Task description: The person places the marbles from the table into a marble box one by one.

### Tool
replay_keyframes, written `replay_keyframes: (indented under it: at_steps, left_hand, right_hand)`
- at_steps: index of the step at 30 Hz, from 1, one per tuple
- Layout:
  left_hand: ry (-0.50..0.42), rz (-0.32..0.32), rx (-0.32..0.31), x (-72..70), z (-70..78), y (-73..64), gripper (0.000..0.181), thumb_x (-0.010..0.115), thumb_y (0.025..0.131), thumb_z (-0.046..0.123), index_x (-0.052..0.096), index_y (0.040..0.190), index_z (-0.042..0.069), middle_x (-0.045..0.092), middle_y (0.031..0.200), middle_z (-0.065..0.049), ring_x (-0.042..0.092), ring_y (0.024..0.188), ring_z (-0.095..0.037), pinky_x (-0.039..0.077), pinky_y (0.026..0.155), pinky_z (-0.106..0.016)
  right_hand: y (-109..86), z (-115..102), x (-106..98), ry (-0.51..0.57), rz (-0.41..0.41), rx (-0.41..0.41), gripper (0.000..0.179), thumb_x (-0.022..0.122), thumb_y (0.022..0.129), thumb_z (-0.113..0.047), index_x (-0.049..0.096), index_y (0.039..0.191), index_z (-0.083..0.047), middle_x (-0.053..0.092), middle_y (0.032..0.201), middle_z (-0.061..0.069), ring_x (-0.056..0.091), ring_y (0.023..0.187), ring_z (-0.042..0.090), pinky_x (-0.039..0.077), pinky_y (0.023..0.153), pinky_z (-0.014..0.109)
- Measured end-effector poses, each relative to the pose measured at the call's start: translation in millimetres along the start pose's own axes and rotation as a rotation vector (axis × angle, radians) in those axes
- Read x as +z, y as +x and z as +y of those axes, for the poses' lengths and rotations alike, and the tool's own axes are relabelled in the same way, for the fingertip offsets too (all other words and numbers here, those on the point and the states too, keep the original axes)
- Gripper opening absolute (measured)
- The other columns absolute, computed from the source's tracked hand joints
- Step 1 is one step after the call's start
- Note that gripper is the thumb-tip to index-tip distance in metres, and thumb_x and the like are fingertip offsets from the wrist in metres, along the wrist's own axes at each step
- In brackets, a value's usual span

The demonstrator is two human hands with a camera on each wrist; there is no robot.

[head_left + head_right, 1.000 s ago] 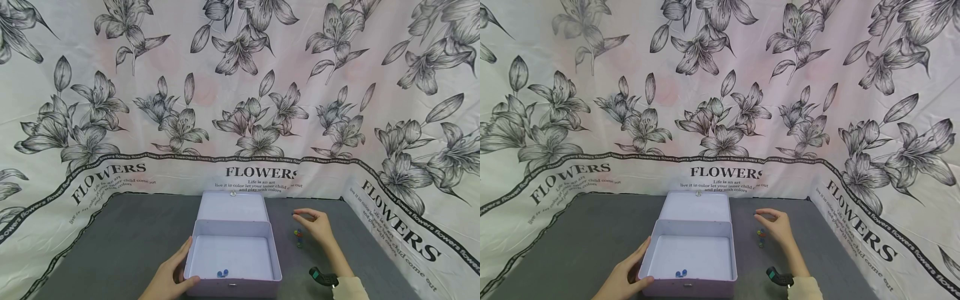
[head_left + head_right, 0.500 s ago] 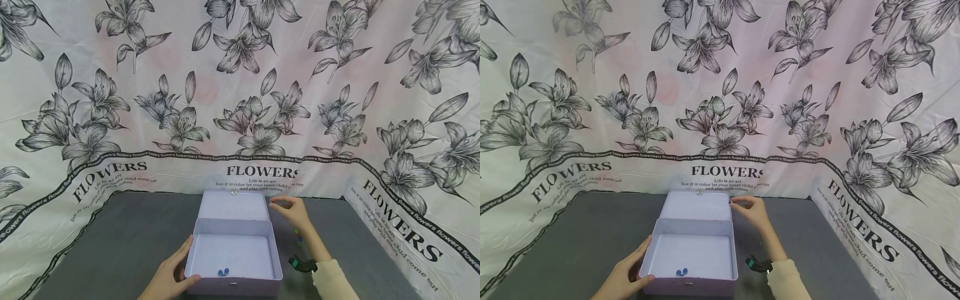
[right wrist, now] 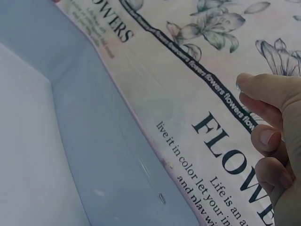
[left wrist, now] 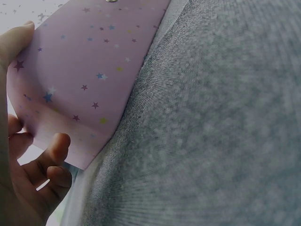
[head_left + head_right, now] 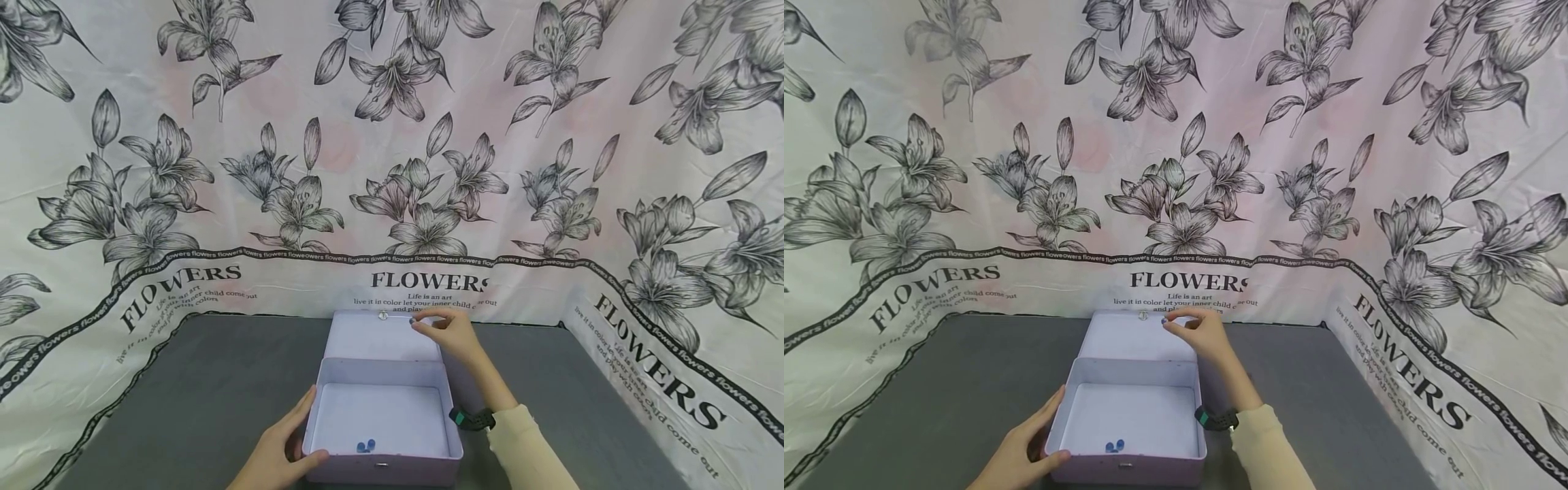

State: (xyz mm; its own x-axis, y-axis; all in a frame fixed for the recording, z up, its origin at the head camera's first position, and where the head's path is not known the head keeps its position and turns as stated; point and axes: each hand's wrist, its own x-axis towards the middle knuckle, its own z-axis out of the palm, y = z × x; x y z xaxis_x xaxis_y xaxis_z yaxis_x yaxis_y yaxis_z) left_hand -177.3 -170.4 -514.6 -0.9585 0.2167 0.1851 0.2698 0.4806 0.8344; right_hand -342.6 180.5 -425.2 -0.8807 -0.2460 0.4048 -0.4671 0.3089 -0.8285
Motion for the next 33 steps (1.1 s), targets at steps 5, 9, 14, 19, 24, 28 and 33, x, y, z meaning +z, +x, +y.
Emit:
replay_keyframes:
  at_steps: [5, 9, 14, 19, 24, 28, 33]
  left_hand:
    - [-0.039, -0.02, 0.0, 0.5, -1.2, 0.0, 0.097, 0.088, 0.089, 0.033, 0.033, 0.168, 0.018, 0.032, 0.171, -0.015, 0.058, 0.108, -0.016, 0.051, 0.076, -0.02]
    - [-0.058, -0.029, 0.003, 0.9, -2.1, -0.3, 0.096, 0.087, 0.09, 0.03, 0.033, 0.168, 0.016, 0.031, 0.17, -0.018, 0.06, 0.1, -0.012, 0.051, 0.07, -0.021]
    - [-0.043, -0.013, -0.019, 1.6, -1.4, 0.7, 0.096, 0.088, 0.089, 0.031, 0.034, 0.167, 0.016, 0.032, 0.17, -0.014, 0.06, 0.103, -0.012, 0.052, 0.072, -0.021]
    - [-0.025, -0.002, -0.028, 1.9, -0.5, 0.9, 0.097, 0.088, 0.088, 0.034, 0.034, 0.167, 0.017, 0.033, 0.17, -0.013, 0.057, 0.111, -0.018, 0.052, 0.076, -0.021]
    - [-0.024, -0.011, -0.029, 1.5, 0.9, 0.8, 0.097, 0.088, 0.088, 0.036, 0.034, 0.167, 0.018, 0.033, 0.17, -0.013, 0.057, 0.12, -0.022, 0.053, 0.08, -0.02]
    - [-0.036, -0.027, -0.011, 1.1, 1.4, 1.5, 0.097, 0.087, 0.09, 0.035, 0.033, 0.168, 0.016, 0.032, 0.171, -0.015, 0.058, 0.122, -0.025, 0.054, 0.085, -0.02]
    - [-0.067, -0.046, 0.018, -0.1, -0.4, 1.4, 0.095, 0.085, 0.091, 0.03, 0.031, 0.168, 0.012, 0.029, 0.171, -0.021, 0.063, 0.102, -0.016, 0.054, 0.075, -0.021]
  right_hand:
    - [4.6, -5.5, 8.8, -0.014, -0.016, 0.015, 0.018, 0.083, 0.094, -0.016, 0.083, 0.111, -0.009, 0.08, 0.11, 0.007, 0.036, 0.047, 0.006, 0.029, 0.047, 0.024]
    - [8.6, -9.1, 17.0, -0.014, -0.043, 0.004, 0.018, 0.083, 0.094, -0.017, 0.083, 0.11, -0.01, 0.081, 0.097, 0.006, 0.033, 0.047, 0.007, 0.027, 0.047, 0.024]
    - [12.7, -13.0, 28.3, 0.01, -0.148, -0.046, 0.017, 0.082, 0.094, -0.015, 0.083, 0.11, -0.01, 0.08, 0.102, 0.009, 0.029, 0.046, 0.005, 0.027, 0.047, 0.023]
    - [10.3, -11.9, 40.3, -0.013, -0.297, -0.067, 0.014, 0.081, 0.094, -0.014, 0.083, 0.107, -0.011, 0.08, 0.107, 0.009, 0.031, 0.047, 0.004, 0.03, 0.048, 0.023]
    - [7.1, -10.8, 50.9, -0.061, -0.392, -0.079, 0.014, 0.082, 0.094, -0.015, 0.083, 0.108, -0.011, 0.081, 0.103, 0.006, 0.033, 0.046, 0.003, 0.032, 0.049, 0.023]
    - [6.1, -10.8, 57.6, -0.099, -0.45, -0.077, 0.011, 0.083, 0.094, -0.015, 0.085, 0.105, -0.014, 0.081, 0.104, 0.0, 0.031, 0.046, 0.003, 0.032, 0.049, 0.022]
    - [5.8, -13.0, 65.5, -0.133, -0.533, -0.109, 0.01, 0.083, 0.094, -0.013, 0.085, 0.103, -0.013, 0.081, 0.102, 0.0, 0.031, 0.046, 0.002, 0.032, 0.05, 0.02]
